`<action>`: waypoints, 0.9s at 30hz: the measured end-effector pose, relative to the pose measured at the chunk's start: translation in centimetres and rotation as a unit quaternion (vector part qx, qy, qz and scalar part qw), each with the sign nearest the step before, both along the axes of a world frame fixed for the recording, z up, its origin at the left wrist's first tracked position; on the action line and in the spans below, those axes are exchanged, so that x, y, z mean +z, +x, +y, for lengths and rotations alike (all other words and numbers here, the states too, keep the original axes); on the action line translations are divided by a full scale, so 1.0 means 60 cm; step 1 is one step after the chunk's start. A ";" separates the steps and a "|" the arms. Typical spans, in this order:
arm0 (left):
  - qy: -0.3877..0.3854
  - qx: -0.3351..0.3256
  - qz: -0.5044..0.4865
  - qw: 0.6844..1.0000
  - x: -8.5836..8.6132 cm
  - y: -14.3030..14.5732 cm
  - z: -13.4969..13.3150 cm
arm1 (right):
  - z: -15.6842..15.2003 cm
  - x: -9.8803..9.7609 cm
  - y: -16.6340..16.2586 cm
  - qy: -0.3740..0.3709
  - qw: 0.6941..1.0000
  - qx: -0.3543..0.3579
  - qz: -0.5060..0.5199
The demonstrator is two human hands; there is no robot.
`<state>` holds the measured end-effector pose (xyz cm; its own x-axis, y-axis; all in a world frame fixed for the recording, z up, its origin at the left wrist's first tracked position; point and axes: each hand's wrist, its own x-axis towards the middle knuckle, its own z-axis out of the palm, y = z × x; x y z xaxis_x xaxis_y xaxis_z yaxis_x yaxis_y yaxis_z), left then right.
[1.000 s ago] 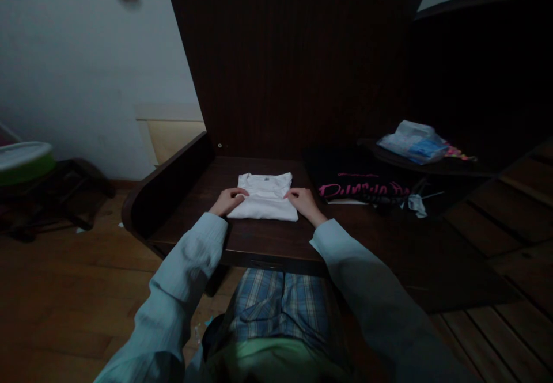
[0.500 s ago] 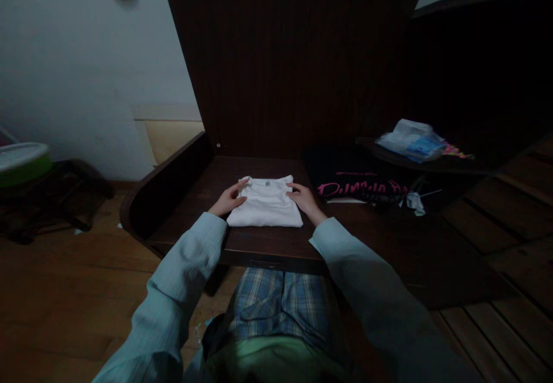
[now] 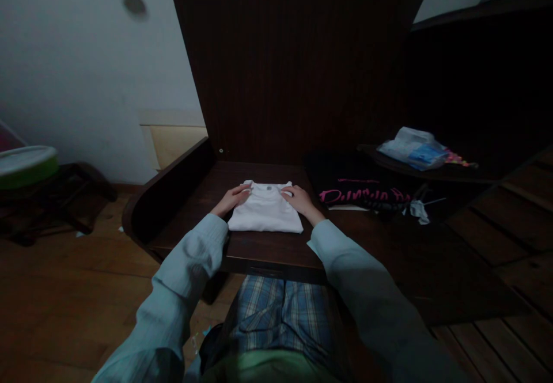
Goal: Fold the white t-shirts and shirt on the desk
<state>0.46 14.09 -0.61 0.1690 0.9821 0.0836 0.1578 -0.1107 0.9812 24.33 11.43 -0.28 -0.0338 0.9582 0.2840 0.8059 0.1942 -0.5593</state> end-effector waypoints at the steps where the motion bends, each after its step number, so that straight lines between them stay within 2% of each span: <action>1: -0.002 0.000 0.015 1.000 0.002 0.005 0.001 | 0.002 0.002 -0.004 0.002 1.000 -0.010 -0.015; 4: 0.026 0.002 0.075 0.997 0.004 0.015 0.000 | 0.000 0.002 -0.014 0.021 0.999 -0.042 -0.022; 6: 0.088 0.008 0.100 0.991 0.002 0.018 -0.004 | -0.003 0.001 -0.016 0.052 0.998 -0.045 -0.001; 9: 0.184 0.053 0.112 0.975 -0.003 0.018 -0.006 | -0.006 -0.001 -0.014 0.118 0.992 -0.028 0.031; 11: 0.209 0.081 0.124 0.967 -0.008 0.017 -0.002 | -0.003 -0.003 -0.013 0.132 0.990 -0.024 0.034; 14: 0.214 0.089 0.160 0.960 -0.019 0.012 0.009 | 0.004 -0.009 -0.014 0.064 0.998 -0.028 0.003; 17: 0.221 0.067 0.189 0.955 -0.031 0.007 0.020 | 0.007 -0.014 -0.017 -0.003 0.999 -0.024 -0.033; 23: 0.247 0.051 0.197 0.947 -0.042 0.001 0.027 | 0.003 -0.013 -0.022 -0.016 0.997 -0.021 -0.066; 27: 0.212 0.055 0.239 0.946 -0.040 0.003 0.027 | 0.002 -0.014 -0.022 -0.013 0.997 -0.036 -0.060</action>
